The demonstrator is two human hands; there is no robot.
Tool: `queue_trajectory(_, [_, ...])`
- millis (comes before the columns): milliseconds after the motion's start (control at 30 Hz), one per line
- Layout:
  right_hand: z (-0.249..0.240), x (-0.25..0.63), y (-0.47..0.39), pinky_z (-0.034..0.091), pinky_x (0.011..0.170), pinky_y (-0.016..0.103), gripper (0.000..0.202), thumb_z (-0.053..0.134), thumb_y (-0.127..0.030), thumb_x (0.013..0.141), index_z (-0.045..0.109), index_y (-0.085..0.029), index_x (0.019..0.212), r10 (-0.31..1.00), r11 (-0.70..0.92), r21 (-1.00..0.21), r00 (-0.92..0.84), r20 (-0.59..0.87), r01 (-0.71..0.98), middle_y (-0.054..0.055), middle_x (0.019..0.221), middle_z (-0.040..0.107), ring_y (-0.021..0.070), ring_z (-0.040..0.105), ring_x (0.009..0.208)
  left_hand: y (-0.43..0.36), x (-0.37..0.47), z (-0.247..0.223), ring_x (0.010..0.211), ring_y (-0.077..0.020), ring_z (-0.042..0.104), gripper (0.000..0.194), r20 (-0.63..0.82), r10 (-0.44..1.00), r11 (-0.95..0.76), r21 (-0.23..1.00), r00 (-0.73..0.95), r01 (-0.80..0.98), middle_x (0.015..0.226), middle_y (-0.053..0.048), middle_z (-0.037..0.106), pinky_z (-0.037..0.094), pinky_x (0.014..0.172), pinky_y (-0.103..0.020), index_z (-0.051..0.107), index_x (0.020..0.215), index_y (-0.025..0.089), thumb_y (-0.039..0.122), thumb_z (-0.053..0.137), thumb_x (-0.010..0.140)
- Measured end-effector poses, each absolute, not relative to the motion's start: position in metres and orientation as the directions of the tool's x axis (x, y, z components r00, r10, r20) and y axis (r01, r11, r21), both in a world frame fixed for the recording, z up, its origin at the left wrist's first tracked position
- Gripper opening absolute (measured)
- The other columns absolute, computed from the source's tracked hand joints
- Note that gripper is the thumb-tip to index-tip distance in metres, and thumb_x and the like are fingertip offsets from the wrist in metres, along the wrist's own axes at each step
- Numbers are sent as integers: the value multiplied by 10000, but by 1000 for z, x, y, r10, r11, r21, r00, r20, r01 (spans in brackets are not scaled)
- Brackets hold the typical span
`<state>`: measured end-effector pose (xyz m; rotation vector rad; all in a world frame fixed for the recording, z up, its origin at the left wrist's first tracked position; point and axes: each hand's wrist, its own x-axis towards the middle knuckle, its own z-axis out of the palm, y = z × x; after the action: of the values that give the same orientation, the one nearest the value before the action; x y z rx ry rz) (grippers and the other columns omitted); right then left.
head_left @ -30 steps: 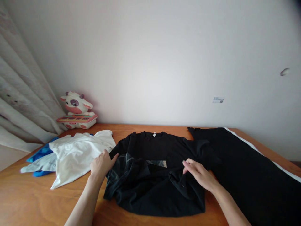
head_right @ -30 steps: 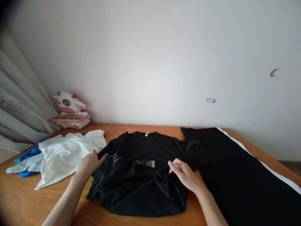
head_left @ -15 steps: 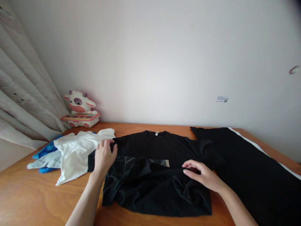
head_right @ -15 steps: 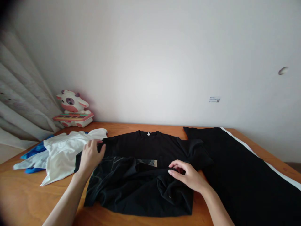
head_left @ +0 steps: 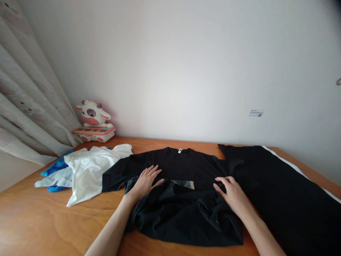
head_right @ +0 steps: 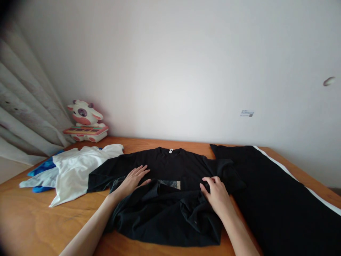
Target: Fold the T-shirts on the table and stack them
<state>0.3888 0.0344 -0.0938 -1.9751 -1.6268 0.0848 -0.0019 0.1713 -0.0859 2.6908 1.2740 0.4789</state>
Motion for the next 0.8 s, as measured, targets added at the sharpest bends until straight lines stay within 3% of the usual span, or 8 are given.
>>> queue_trajectory(133, [-92, 387, 32, 536, 715, 420, 469, 487, -622, 855, 703, -239, 1017, 905, -191, -491, 346, 246, 850, 114, 1046, 599, 279, 668, 810, 167, 1, -76, 1402, -314, 472, 472, 249, 759, -651, 291, 602, 701, 1487, -123, 553, 339, 1170, -547, 630, 1326, 247, 538, 546, 963])
queue_trajectory(267, [-71, 379, 27, 521, 757, 399, 459, 512, -667, 850, 697, -249, 895, 929, -83, -618, 285, 236, 781, 98, 988, 662, 257, 650, 786, 152, 9, -45, 1148, -250, 632, 350, 262, 677, -718, 439, 688, 540, 1182, -90, 708, 453, 1057, -391, 731, 1023, 229, 536, 585, 940])
queue_trajectory(433, [-37, 364, 16, 482, 759, 319, 401, 573, -628, 889, 727, -265, 962, 1000, 17, -762, -15, 9, 648, 34, 916, 726, 238, 645, 850, 131, 15, -12, 812, -189, 684, 403, 25, 610, -592, 679, 792, 434, 910, -38, 760, 505, 742, -254, 750, 1031, 202, 559, 628, 891])
queue_trajectory(500, [-30, 359, 11, 466, 787, 307, 377, 641, -608, 857, 742, -259, 958, 992, 27, -768, -109, -56, 640, 23, 919, 722, 239, 639, 885, 126, 15, -8, 798, -191, 689, 402, -80, 542, -518, 752, 837, 407, 920, -35, 774, 509, 716, -248, 757, 1072, 204, 527, 688, 841])
queue_trajectory(633, [-27, 357, 7, 428, 735, 286, 407, 689, -610, 818, 714, -217, 713, 945, 43, -796, -284, -164, 604, 9, 790, 642, 198, 584, 776, 123, 10, -9, 808, -206, 712, 436, -260, 383, -312, 867, 886, 389, 914, -40, 790, 536, 720, -263, 775, 1070, 211, 527, 754, 770])
queue_trajectory(700, [-30, 359, 7, 388, 662, 276, 526, 656, -674, 814, 625, -200, 586, 920, 37, -824, -341, -193, 566, -4, 689, 555, 163, 507, 681, 126, 8, -9, 791, -202, 711, 461, -272, 411, -233, 891, 870, 389, 874, -42, 787, 532, 710, -264, 774, 1046, 199, 569, 747, 771])
queue_trajectory(800, [-35, 361, 8, 327, 600, 272, 692, 531, -764, 847, 406, -196, 472, 915, 51, -841, -363, -177, 539, -24, 598, 407, 132, 383, 601, 134, 3, -7, 751, -188, 685, 449, -153, 678, -270, 857, 718, 438, 823, -51, 768, 506, 677, -262, 751, 965, 176, 595, 621, 868])
